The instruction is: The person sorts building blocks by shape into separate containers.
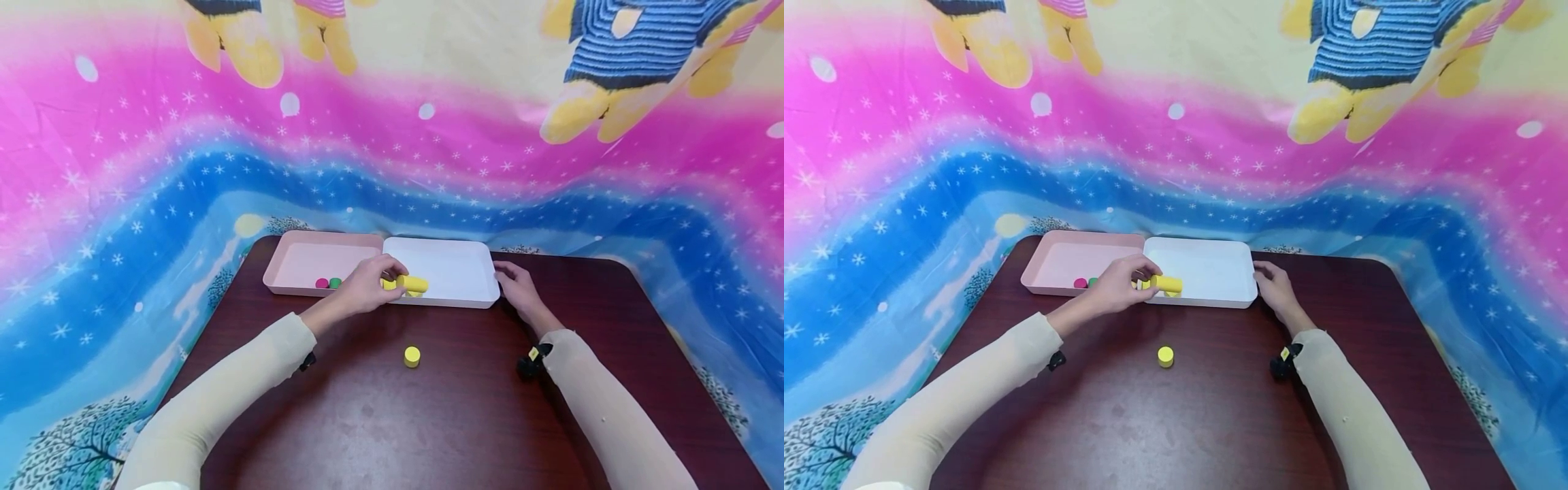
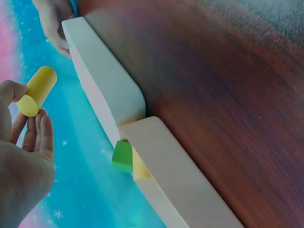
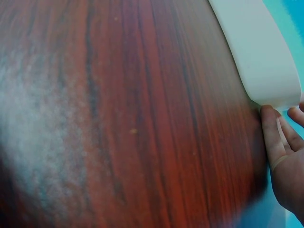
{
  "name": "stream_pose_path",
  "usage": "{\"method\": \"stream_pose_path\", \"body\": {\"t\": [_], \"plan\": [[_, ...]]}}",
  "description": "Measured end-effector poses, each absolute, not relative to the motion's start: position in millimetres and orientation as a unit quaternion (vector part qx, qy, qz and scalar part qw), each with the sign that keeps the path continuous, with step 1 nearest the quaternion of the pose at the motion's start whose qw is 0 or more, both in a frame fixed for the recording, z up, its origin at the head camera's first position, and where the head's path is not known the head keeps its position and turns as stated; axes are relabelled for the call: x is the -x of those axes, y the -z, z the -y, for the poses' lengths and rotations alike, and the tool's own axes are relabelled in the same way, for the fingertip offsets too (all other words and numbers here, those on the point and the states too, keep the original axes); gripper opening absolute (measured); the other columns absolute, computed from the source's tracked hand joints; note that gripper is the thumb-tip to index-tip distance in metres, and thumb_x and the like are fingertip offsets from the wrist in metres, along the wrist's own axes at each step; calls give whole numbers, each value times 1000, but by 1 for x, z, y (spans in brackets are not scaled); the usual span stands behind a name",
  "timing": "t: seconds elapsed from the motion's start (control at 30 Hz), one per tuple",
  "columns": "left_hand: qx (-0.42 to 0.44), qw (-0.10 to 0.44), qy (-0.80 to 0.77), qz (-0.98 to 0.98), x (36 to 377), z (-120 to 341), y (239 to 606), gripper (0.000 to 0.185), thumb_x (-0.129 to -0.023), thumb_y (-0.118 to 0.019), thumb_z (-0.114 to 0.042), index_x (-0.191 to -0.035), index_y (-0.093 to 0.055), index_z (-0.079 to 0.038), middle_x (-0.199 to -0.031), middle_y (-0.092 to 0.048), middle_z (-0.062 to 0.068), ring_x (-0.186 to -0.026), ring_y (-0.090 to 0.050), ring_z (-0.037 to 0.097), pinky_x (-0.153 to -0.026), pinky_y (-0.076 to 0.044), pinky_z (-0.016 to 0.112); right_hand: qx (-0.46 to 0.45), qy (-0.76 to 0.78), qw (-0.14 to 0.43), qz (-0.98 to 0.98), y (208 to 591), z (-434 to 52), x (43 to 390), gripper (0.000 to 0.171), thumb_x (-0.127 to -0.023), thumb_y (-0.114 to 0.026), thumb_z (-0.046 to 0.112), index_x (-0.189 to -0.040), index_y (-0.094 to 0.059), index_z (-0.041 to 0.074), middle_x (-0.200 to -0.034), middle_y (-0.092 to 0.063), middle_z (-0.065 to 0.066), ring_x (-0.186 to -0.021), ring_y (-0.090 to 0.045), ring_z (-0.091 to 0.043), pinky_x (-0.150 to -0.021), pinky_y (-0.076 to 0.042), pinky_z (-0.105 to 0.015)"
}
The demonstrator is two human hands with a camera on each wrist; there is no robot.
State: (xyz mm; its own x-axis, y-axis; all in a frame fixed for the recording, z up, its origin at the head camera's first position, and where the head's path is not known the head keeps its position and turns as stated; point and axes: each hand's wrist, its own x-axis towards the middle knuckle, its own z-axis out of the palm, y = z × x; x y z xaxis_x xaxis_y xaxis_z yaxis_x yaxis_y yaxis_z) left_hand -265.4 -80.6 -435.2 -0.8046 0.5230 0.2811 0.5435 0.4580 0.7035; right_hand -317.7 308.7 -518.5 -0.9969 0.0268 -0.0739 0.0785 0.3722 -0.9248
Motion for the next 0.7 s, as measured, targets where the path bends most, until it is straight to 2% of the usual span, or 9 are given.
{"method": "stream_pose_path", "body": {"t": [0.07,0.23,0.3,0.5,0.7], "plan": [[309,16,417,854,268,83,432,28,-92,-82,-14,-117,-73,-7,-112,-67,5,-104,-71,27,-98,-62,44,-30,561,21,-827,519,-309,317,46,-113,-48,21,-157,-50,6,-148,-55,-22,-126,-58,-35,-89,-55,-27],[295,16,431,852,271,87,430,28,-92,-82,-12,-117,-73,-6,-112,-67,7,-104,-71,31,-98,-61,47,-29,562,21,-826,518,-309,317,45,-113,-48,20,-156,-51,6,-147,-56,-22,-123,-59,-34,-85,-56,-24],[287,14,439,851,273,89,431,28,-92,-82,-13,-117,-73,-6,-112,-67,8,-106,-70,36,-99,-60,50,-31,561,23,-827,518,-309,317,46,-114,-48,21,-157,-50,7,-147,-55,-22,-123,-59,-34,-85,-56,-25],[263,8,435,861,275,92,436,28,-93,-82,-15,-118,-73,-7,-112,-67,6,-109,-70,38,-100,-60,48,-32,562,30,-826,518,-309,315,48,-114,-48,25,-159,-48,9,-151,-53,-22,-127,-57,-35,-89,-55,-27],[249,13,433,866,281,92,437,28,-93,-82,-17,-118,-73,-9,-112,-68,5,-109,-70,35,-101,-60,45,-32,563,28,-826,519,-309,316,48,-114,-48,25,-159,-48,9,-151,-53,-21,-128,-57,-35,-90,-54,-28]]}}
